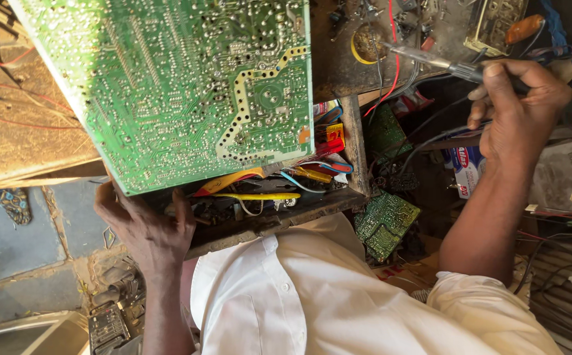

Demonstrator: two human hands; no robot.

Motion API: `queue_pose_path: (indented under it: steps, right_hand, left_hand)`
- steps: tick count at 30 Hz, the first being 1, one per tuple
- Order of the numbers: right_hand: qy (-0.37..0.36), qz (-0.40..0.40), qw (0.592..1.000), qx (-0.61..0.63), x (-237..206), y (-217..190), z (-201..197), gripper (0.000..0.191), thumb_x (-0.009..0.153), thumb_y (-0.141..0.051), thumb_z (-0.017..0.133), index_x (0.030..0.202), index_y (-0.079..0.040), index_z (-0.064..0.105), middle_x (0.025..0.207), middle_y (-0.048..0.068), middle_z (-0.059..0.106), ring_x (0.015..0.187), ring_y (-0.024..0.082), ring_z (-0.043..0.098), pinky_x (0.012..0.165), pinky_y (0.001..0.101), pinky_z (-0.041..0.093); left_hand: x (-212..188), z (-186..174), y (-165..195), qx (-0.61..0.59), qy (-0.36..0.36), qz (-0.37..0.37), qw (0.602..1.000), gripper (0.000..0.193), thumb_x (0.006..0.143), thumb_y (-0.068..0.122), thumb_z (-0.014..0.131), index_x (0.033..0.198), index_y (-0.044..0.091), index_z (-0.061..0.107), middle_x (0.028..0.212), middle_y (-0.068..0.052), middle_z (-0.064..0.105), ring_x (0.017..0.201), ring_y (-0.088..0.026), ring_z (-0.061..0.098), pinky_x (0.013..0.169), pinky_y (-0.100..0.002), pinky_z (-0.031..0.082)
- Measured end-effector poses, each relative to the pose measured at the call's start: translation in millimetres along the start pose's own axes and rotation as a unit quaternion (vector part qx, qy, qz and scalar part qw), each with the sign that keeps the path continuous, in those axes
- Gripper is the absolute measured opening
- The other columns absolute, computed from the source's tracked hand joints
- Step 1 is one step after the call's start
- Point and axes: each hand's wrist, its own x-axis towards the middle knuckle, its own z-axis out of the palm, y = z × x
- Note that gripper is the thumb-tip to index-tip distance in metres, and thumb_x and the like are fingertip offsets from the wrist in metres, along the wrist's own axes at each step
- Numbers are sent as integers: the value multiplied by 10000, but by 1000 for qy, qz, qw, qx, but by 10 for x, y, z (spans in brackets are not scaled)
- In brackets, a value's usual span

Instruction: The person tests a green circuit board with a multimeter, then uses a screwdriver to scrape and clean solder joints. They then use a soldering iron to reflow solder on several points on the board.

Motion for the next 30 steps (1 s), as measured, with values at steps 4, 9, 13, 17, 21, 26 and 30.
queue_pose_path:
  steps: [4,9,13,17,21,26,30]
  right_hand:
    - [-4,6,1000,0,5,32,-16,113,1151,5,706,1102,107,707,832,177,682,586,163,623,492,280,480]
    - [-16,-30,999,-29,31,107,-26,118,1172,1,710,1129,112,708,863,199,693,662,194,689,511,310,536]
    - [-16,-23,999,-29,45,151,-43,122,1158,-11,698,1132,108,703,856,203,689,636,190,672,503,316,525]
    - [-28,-38,999,-25,37,172,-42,118,1171,-2,689,1158,115,693,888,208,694,692,201,699,531,321,550]
    - [-13,-18,999,-31,25,157,-26,130,1176,-6,710,1127,115,703,855,201,686,609,193,654,492,312,504]
    - [23,9,999,38,4,133,-38,151,1169,-45,713,1118,97,701,809,183,678,540,181,608,454,305,467]
    - [54,29,992,112,-22,139,-100,174,1199,-50,725,1093,81,682,800,176,676,521,171,568,440,298,438]
  left_hand:
    - [-3,23,-2,4,-2,4,1000,856,967,195,775,1622,-31,273,1399,-298,374,1293,-452,408,1121,-576,391]
    - [-12,33,-7,5,-6,-1,1000,860,947,181,782,1617,-25,283,1421,-301,370,1296,-454,406,1115,-574,397]
    - [-15,32,-6,4,-7,3,1000,858,951,179,783,1616,-21,279,1393,-295,368,1304,-454,404,1121,-575,397]
    - [-9,38,-12,8,-4,-1,1000,858,967,194,787,1620,-27,276,1421,-298,369,1288,-449,409,1103,-573,401]
    - [-13,42,-19,10,-7,-3,1000,860,963,197,781,1620,-28,275,1419,-298,372,1288,-449,410,1109,-572,402]
    - [-8,36,-29,17,-8,4,1000,874,964,201,785,1623,-43,265,1421,-303,373,1280,-454,407,1108,-577,393]
    - [1,30,-23,7,-8,-6,1000,867,952,192,788,1614,-40,279,1418,-308,373,1284,-456,408,1108,-574,396]
